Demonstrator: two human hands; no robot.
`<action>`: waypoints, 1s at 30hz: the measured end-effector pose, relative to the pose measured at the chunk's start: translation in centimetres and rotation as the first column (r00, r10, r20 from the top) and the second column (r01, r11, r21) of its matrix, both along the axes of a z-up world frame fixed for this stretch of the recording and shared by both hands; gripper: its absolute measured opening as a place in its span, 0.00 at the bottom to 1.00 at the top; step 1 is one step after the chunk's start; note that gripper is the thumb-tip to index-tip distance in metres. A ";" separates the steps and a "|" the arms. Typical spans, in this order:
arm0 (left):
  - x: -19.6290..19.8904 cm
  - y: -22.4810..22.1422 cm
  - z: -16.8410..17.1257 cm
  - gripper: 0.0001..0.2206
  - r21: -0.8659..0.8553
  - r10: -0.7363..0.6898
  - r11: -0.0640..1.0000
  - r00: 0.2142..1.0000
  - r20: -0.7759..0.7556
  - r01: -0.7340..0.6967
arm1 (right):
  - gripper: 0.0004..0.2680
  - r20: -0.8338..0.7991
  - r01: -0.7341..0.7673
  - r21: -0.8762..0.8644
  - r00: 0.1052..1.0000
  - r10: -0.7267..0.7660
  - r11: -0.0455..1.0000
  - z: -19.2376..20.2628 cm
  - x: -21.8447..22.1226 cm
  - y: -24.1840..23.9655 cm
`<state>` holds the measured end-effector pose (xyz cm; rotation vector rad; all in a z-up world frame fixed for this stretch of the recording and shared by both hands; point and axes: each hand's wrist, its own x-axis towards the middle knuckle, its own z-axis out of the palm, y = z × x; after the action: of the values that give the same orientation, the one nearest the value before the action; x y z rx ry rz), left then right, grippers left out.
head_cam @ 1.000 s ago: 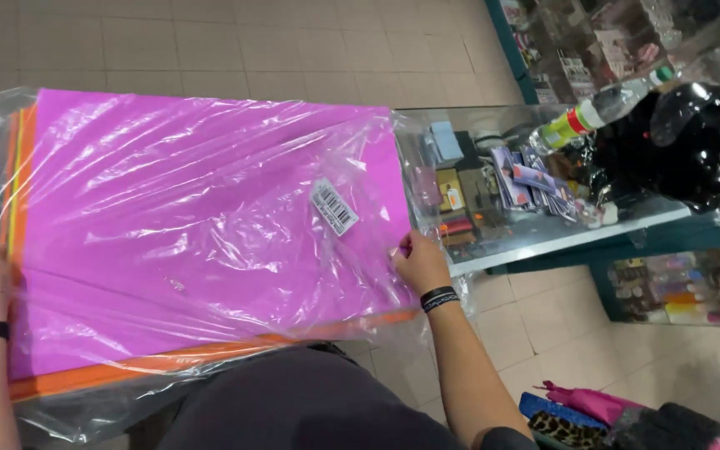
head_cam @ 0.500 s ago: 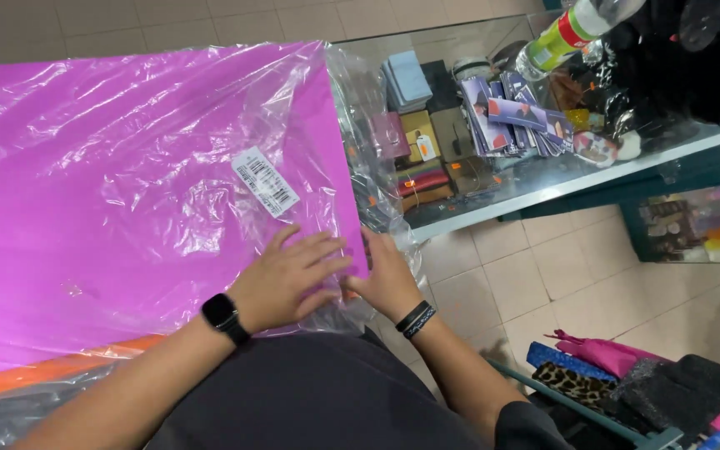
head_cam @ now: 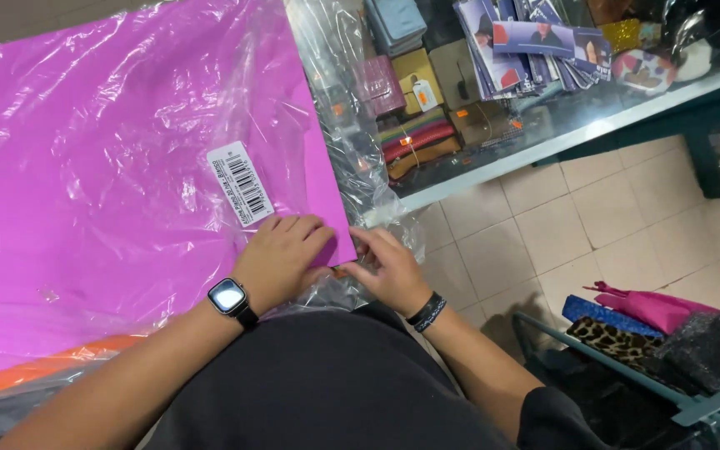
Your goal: Rolling large pink sheets of material into cylinders on a glass counter.
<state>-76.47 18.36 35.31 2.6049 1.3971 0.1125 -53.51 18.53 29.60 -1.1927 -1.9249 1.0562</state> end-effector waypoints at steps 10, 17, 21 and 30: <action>0.8 1.1 2.3 0.33 -0.105 -0.012 0.994 1.000 0.026 0.015 | 0.16 0.134 -0.106 0.258 0.988 0.073 0.960 2.8 0.0 0.8; 1.0 2.5 2.0 0.34 -0.084 -0.074 0.994 0.997 -0.033 0.071 | 0.14 0.032 -0.096 0.191 0.995 0.092 0.977 1.4 0.3 0.9; 1.2 2.9 2.0 0.36 -0.103 -0.073 0.992 0.995 -0.069 0.066 | 0.16 -0.119 -0.103 0.041 0.987 0.107 0.994 1.6 0.6 1.2; 0.2 2.6 2.3 0.33 -0.184 -0.027 0.982 0.993 0.112 0.047 | 0.17 -0.179 -0.087 -0.062 0.981 0.075 0.994 1.1 0.8 1.1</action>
<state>-76.28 21.00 37.64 2.4318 1.2576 0.1114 -52.68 19.64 30.67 -1.0280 -1.8249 1.2380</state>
